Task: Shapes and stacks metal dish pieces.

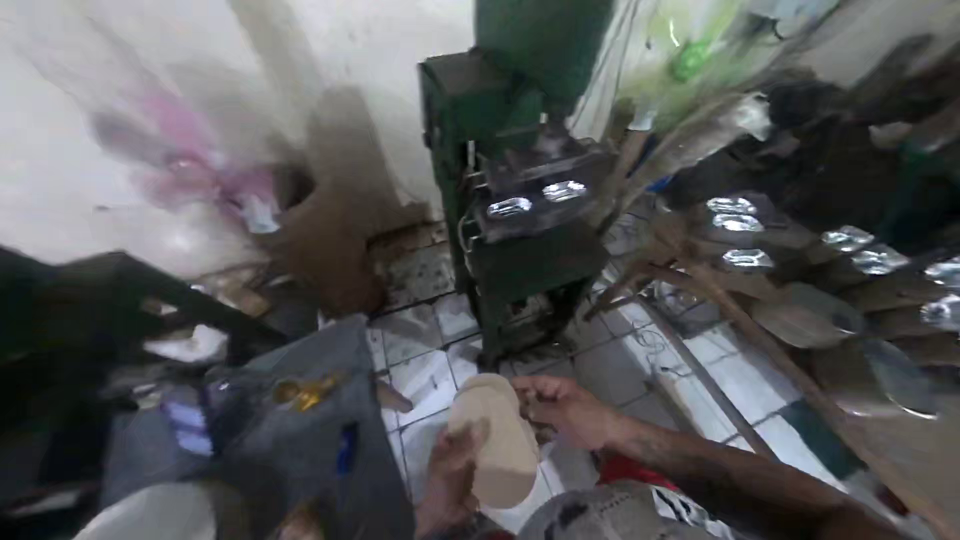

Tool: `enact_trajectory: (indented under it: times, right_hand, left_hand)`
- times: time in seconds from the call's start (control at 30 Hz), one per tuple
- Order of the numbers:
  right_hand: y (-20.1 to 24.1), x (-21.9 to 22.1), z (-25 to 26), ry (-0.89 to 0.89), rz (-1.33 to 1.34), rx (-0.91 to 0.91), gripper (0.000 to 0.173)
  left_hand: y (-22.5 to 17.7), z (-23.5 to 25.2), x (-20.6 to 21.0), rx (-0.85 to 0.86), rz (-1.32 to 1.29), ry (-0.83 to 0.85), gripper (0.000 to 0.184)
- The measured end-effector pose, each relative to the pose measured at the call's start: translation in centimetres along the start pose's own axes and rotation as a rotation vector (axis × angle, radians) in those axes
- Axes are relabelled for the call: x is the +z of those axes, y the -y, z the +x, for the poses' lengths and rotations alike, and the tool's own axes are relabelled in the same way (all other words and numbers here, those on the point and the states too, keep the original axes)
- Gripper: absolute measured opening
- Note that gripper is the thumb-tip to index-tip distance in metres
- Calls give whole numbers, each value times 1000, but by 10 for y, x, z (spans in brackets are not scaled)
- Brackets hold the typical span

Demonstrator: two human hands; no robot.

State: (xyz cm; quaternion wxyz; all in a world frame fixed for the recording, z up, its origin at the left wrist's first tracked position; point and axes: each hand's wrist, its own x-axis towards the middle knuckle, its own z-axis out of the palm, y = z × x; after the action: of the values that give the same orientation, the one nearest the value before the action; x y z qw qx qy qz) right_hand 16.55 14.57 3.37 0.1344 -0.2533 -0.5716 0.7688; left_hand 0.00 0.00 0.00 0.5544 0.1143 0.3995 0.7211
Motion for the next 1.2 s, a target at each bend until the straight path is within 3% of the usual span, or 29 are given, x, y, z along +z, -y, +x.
enact_trajectory:
  times: [0.03, 0.17, 0.27, 0.33, 0.4, 0.47, 0.57, 0.67, 0.73, 0.87, 0.97, 1.03, 1.07, 1.13, 1.2]
  right_hand:
    - [8, -27, -8, -37, 76, -46, 46]
    - [35, -150, -38, -41, 392, -168, 58]
    - [56, -227, -52, -149, 365, -207, 23]
    - [69, -270, -53, -142, 400, -276, 16]
    - [76, -306, -46, -198, 415, -305, 12]
    - [69, -340, -33, -345, 385, -264, 12]
    - [52, -384, -8, -608, 308, -199, 10]
    - [47, -403, -5, -809, 209, -168, 14]
    - [51, -406, -3, -926, 158, -184, 17]
    - [65, -406, 24, -1100, -60, -273, 16]
    - [81, -408, 67, -915, -777, -385, 20]
    - [95, -409, 111, -684, -1207, -482, 19]
    - [94, -414, 135, -529, -1351, -527, 22]
    - [91, -430, 188, -197, -1547, -553, 29]
    - [89, -439, 240, 2, -1646, -475, 32]
  left_hand:
    - [5, 18, 32, 2, 65, 24, 23]
    - [42, 98, 157, -52, 171, 101, 22]
    - [79, 142, 237, -113, 130, 126, 22]
    - [97, 171, 278, -150, 51, 143, 25]
    - [108, 209, 308, -194, 165, 178, 33]
    - [109, 262, 321, -187, 595, 246, 31]
    - [99, 368, 310, -43, 1338, 375, 47]
    - [80, 464, 312, 16, 1833, 298, 55]
    - [70, 511, 313, -18, 2014, 294, 62]
    - [65, 540, 295, -22, 1892, 458, 52]
    - [43, 499, 278, 238, 1923, 752, 41]
    - [14, 482, 263, 166, 1959, 1026, 43]
    - [2, 483, 248, 81, 2003, 1085, 45]
    - [-16, 499, 211, -30, 2099, 1055, 41]
    - [-24, 506, 186, -90, 2136, 1006, 36]
